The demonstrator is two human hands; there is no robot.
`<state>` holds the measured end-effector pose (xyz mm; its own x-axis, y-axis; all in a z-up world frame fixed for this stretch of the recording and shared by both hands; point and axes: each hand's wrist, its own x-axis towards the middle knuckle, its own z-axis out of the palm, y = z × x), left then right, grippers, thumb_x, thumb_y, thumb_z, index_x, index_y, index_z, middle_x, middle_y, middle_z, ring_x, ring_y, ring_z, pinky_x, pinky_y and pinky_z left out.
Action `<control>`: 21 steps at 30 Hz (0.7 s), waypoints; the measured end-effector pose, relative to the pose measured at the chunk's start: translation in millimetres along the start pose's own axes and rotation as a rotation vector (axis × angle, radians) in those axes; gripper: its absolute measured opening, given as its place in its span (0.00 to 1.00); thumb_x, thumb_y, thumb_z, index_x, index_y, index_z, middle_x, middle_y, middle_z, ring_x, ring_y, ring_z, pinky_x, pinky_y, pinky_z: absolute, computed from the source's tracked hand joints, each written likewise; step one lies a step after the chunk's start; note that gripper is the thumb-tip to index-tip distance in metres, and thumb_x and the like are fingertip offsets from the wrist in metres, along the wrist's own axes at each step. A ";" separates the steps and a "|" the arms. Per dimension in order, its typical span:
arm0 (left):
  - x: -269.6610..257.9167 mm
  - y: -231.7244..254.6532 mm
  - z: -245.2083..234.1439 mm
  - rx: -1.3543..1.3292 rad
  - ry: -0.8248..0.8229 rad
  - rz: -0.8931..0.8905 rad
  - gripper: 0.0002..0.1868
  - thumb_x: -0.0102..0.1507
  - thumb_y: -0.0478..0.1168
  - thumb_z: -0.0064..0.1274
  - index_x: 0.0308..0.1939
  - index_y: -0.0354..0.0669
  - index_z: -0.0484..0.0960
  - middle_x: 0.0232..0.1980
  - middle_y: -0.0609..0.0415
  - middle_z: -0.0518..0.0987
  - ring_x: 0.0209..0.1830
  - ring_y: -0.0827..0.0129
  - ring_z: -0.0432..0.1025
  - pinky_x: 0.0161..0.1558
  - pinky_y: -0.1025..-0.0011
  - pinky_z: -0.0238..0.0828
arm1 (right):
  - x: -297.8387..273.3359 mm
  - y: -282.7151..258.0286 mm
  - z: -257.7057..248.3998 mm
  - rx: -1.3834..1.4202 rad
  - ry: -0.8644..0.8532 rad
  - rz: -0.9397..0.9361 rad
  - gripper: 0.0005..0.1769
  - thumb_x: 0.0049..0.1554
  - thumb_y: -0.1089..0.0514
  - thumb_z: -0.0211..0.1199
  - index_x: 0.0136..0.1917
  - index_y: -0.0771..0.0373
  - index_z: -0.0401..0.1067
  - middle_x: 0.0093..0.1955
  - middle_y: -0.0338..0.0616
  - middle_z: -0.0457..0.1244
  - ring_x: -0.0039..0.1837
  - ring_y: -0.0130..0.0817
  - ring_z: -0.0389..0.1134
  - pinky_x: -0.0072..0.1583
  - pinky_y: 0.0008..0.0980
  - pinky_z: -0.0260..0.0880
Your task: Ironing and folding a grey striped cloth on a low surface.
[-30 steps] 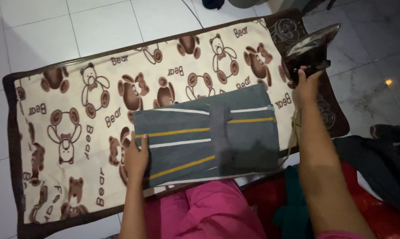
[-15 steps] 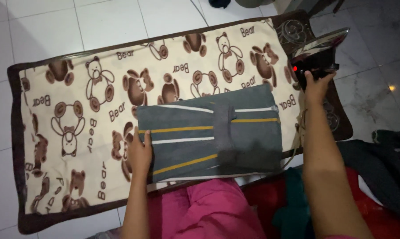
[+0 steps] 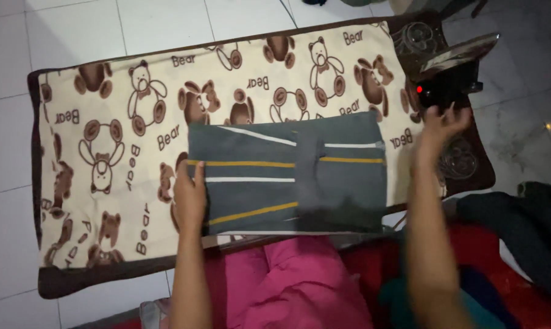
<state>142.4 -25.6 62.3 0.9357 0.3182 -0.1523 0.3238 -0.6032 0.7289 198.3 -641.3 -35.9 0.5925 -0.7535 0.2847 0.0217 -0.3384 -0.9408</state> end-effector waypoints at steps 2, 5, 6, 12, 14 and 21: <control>2.4 -7.3 -14.4 -0.041 0.142 0.224 0.27 0.71 0.52 0.48 0.63 0.31 0.73 0.47 0.27 0.79 0.45 0.33 0.73 0.42 0.48 0.68 | -51.4 49.8 24.8 1.190 -0.276 0.270 0.40 0.67 0.43 0.53 0.82 0.64 0.43 0.79 0.52 0.48 0.74 0.53 0.57 0.65 0.66 0.67; 7.4 -25.4 -29.5 -0.006 0.203 0.281 0.25 0.73 0.53 0.50 0.56 0.29 0.73 0.44 0.27 0.79 0.44 0.33 0.74 0.43 0.50 0.69 | -248.4 -188.6 85.1 -0.137 -0.561 -0.069 0.39 0.62 0.58 0.61 0.82 0.64 0.51 0.77 0.55 0.52 0.68 0.45 0.62 0.73 0.45 0.61; 2.2 -14.9 -40.5 -0.002 0.206 0.280 0.25 0.73 0.53 0.50 0.56 0.29 0.73 0.44 0.27 0.79 0.44 0.33 0.74 0.43 0.50 0.69 | -284.1 -196.9 94.4 -0.133 -0.563 -0.068 0.39 0.62 0.58 0.61 0.82 0.64 0.51 0.77 0.55 0.52 0.68 0.45 0.62 0.73 0.45 0.61; -19.4 6.4 -89.5 0.018 0.089 -0.012 0.24 0.72 0.54 0.48 0.49 0.31 0.74 0.39 0.31 0.80 0.39 0.38 0.76 0.43 0.50 0.69 | -399.4 -248.5 136.5 0.053 -0.900 -0.153 0.36 0.70 0.46 0.50 0.84 0.64 0.46 0.85 0.59 0.45 0.86 0.53 0.46 0.80 0.46 0.47; -23.2 9.7 -108.0 -0.036 0.165 0.063 0.22 0.72 0.53 0.48 0.52 0.33 0.74 0.40 0.32 0.80 0.38 0.40 0.76 0.40 0.50 0.70 | -409.7 -258.1 151.7 0.129 -1.002 -0.105 0.38 0.71 0.43 0.45 0.85 0.63 0.41 0.87 0.57 0.42 0.87 0.52 0.43 0.81 0.45 0.45; -50.1 49.4 -168.8 0.337 0.343 0.050 0.24 0.77 0.54 0.53 0.47 0.31 0.74 0.40 0.32 0.79 0.40 0.36 0.74 0.44 0.47 0.67 | -429.7 -239.8 216.8 0.386 -1.213 0.188 0.42 0.69 0.33 0.37 0.86 0.59 0.38 0.87 0.53 0.41 0.87 0.49 0.39 0.80 0.44 0.42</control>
<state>87.8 52.0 218.6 0.8697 0.4709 0.1476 0.3595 -0.8094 0.4642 113.0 -114.1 27.4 0.9572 0.2891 -0.0149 -0.0319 0.0541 -0.9980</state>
